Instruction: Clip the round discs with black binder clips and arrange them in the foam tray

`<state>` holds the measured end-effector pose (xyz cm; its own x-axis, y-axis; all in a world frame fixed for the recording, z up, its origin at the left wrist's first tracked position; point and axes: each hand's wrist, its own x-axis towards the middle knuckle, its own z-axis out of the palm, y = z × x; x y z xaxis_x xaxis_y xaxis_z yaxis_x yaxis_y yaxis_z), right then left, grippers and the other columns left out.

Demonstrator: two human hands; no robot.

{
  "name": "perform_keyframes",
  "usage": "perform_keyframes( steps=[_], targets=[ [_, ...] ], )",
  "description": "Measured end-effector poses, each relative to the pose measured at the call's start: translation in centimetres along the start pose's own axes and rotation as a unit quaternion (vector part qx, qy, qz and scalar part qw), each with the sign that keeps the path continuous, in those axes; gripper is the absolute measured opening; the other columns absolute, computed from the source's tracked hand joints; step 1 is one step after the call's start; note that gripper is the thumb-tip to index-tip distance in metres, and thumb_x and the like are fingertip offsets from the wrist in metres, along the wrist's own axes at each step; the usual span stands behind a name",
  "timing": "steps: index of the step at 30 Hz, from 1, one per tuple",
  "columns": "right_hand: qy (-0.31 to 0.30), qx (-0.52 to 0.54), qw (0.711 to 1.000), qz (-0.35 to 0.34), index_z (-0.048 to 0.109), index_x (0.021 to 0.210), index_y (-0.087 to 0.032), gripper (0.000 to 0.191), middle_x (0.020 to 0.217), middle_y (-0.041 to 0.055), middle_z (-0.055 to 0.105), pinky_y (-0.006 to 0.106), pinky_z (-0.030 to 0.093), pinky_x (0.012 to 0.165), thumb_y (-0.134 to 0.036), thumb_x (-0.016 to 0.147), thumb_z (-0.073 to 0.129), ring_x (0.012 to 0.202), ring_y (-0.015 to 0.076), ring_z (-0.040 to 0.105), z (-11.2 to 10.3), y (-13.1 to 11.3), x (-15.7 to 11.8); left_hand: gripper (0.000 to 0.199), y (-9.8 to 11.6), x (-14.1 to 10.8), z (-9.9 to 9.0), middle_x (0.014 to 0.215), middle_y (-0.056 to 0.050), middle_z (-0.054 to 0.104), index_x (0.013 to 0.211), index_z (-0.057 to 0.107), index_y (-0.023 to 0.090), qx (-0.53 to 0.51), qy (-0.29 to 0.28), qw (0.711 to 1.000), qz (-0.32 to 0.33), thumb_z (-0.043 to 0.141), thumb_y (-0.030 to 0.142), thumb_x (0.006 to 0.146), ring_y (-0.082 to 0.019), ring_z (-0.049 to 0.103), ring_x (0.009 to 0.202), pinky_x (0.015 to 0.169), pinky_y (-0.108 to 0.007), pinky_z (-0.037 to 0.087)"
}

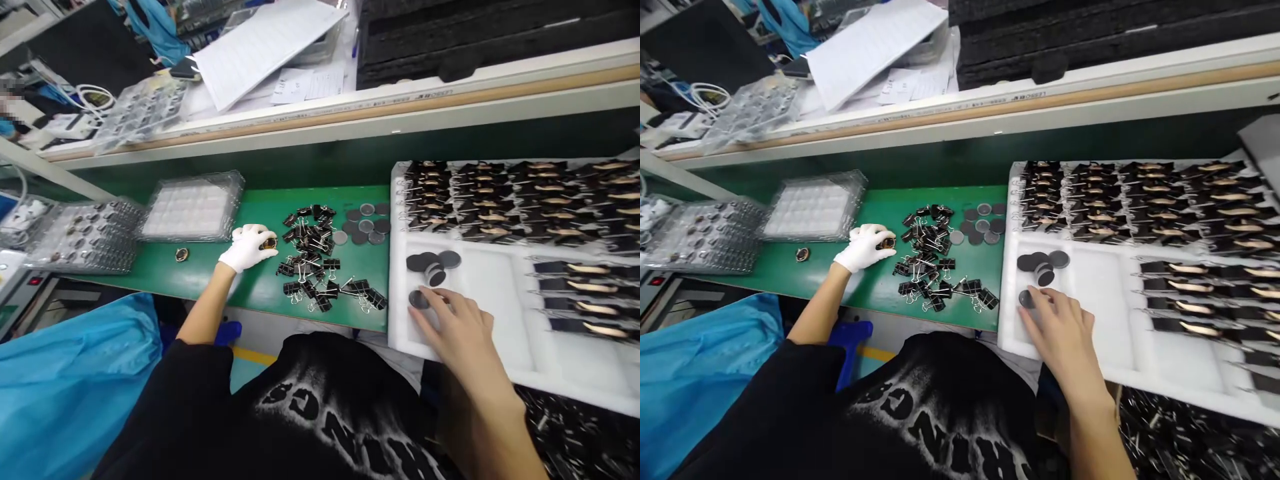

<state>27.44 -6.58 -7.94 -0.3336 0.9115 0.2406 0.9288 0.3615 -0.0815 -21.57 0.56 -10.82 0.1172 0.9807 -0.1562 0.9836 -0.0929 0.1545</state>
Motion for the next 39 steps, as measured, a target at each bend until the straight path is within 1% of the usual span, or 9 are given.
perform_keyframes(
  steps=[3, 9, 14, 17, 20, 24, 27, 33, 39],
  targets=[
    [-0.025, 0.013, 1.000, -0.014, 0.064, 0.129, -0.021, 0.034, 0.119, 0.0149, 0.070, 0.045, 0.046, 0.082, -0.041, 0.104, 0.053, 0.104, 0.0322, 0.066, 0.0, 0.1, 0.4, 0.043, 0.4, 1.2, 0.6, 0.134, -0.014, 0.066, 0.126, 0.069, 0.023, 0.004, 0.005, 1.000, 0.008, 0.061, 0.054, 0.097, -0.035, 0.053, 0.128, 0.112, -0.050, 0.030],
    [0.001, 0.120, 0.993, 0.018, 0.064, 0.123, -0.023, 0.025, 0.116, 0.0110, 0.071, 0.044, 0.054, 0.083, -0.034, 0.100, 0.061, 0.106, 0.0290, 0.070, -0.6, 0.1, 0.2, 0.066, -0.7, 2.4, 1.8, 0.134, -0.019, 0.061, 0.150, 0.052, 0.019, -0.006, 0.013, 1.000, 0.008, 0.064, 0.054, 0.095, -0.036, 0.060, 0.123, 0.106, -0.045, 0.041],
    [0.045, 0.160, 0.986, 0.034, 0.065, 0.129, -0.021, 0.031, 0.118, 0.0116, 0.070, 0.044, 0.061, 0.087, -0.030, 0.099, 0.064, 0.102, 0.0262, 0.072, -0.8, -0.3, 0.0, 0.045, -0.5, 2.6, 2.2, 0.125, -0.018, 0.070, 0.135, 0.066, 0.022, -0.020, 0.053, 0.998, 0.015, 0.052, 0.050, 0.102, -0.036, 0.065, 0.116, 0.105, -0.048, 0.043],
    [0.100, 0.188, 0.977, 0.017, 0.067, 0.127, -0.022, 0.029, 0.117, 0.0114, 0.070, 0.043, 0.062, 0.092, -0.026, 0.099, 0.066, 0.105, 0.0251, 0.072, -1.2, -1.9, 1.2, 0.045, 2.5, 2.5, 0.8, 0.113, -0.017, 0.075, 0.124, 0.071, 0.020, -0.082, 0.149, 0.985, -0.016, 0.052, 0.054, 0.102, -0.033, 0.068, 0.110, 0.104, -0.047, 0.046],
    [0.157, 0.238, 0.958, -0.021, 0.068, 0.129, -0.024, 0.032, 0.117, 0.0109, 0.070, 0.044, 0.063, 0.094, -0.022, 0.097, 0.068, 0.108, 0.0247, 0.072, -1.9, -5.2, 3.6, 0.043, 8.2, 2.4, -1.1, 0.104, -0.010, 0.077, 0.115, 0.072, 0.019, -0.251, 0.259, 0.933, -0.013, 0.049, 0.053, 0.104, -0.023, 0.071, 0.098, 0.093, -0.037, 0.054],
    [0.220, 0.269, 0.936, -0.048, 0.063, 0.137, -0.025, 0.043, 0.120, 0.0116, 0.072, 0.045, 0.065, 0.093, -0.017, 0.096, 0.068, 0.110, 0.0250, 0.072, -3.0, -9.6, 6.6, 0.044, 15.6, 2.6, -3.3, 0.099, -0.006, 0.077, 0.122, 0.069, 0.018, -0.481, 0.060, 0.866, 0.120, 0.045, 0.052, 0.107, -0.013, 0.070, 0.073, 0.069, -0.026, 0.057],
    [0.277, 0.249, 0.928, -0.026, 0.061, 0.138, -0.026, 0.048, 0.122, 0.0120, 0.072, 0.047, 0.065, 0.095, -0.014, 0.093, 0.071, 0.112, 0.0262, 0.072, -3.1, -10.9, 7.2, 0.043, 18.7, 3.0, -4.6, 0.115, -0.011, 0.076, 0.136, 0.061, 0.017, -0.550, -0.057, 0.809, 0.200, 0.053, 0.045, 0.104, -0.012, 0.072, 0.074, 0.070, -0.027, 0.060],
    [0.297, 0.177, 0.938, -0.001, 0.064, 0.137, -0.026, 0.049, 0.122, 0.0131, 0.069, 0.044, 0.064, 0.087, -0.010, 0.092, 0.074, 0.105, 0.0251, 0.071, -2.0, -10.0, 6.1, 0.037, 20.8, 3.7, -5.7, 0.123, -0.009, 0.075, 0.134, 0.062, 0.017, -0.523, -0.096, 0.817, 0.224, 0.051, 0.033, 0.103, -0.015, 0.074, 0.082, 0.081, -0.030, 0.061],
    [0.289, 0.212, 0.933, 0.023, 0.072, 0.130, -0.030, 0.043, 0.106, 0.0068, 0.059, 0.035, 0.057, 0.072, -0.015, 0.090, 0.079, 0.092, 0.0191, 0.063, -1.5, -8.9, 6.6, 0.046, 20.7, 3.7, -5.5, 0.127, -0.010, 0.074, 0.141, 0.060, 0.017, -0.485, -0.113, 0.823, 0.273, 0.046, 0.044, 0.106, -0.018, 0.074, 0.095, 0.091, -0.032, 0.059]
  ],
)
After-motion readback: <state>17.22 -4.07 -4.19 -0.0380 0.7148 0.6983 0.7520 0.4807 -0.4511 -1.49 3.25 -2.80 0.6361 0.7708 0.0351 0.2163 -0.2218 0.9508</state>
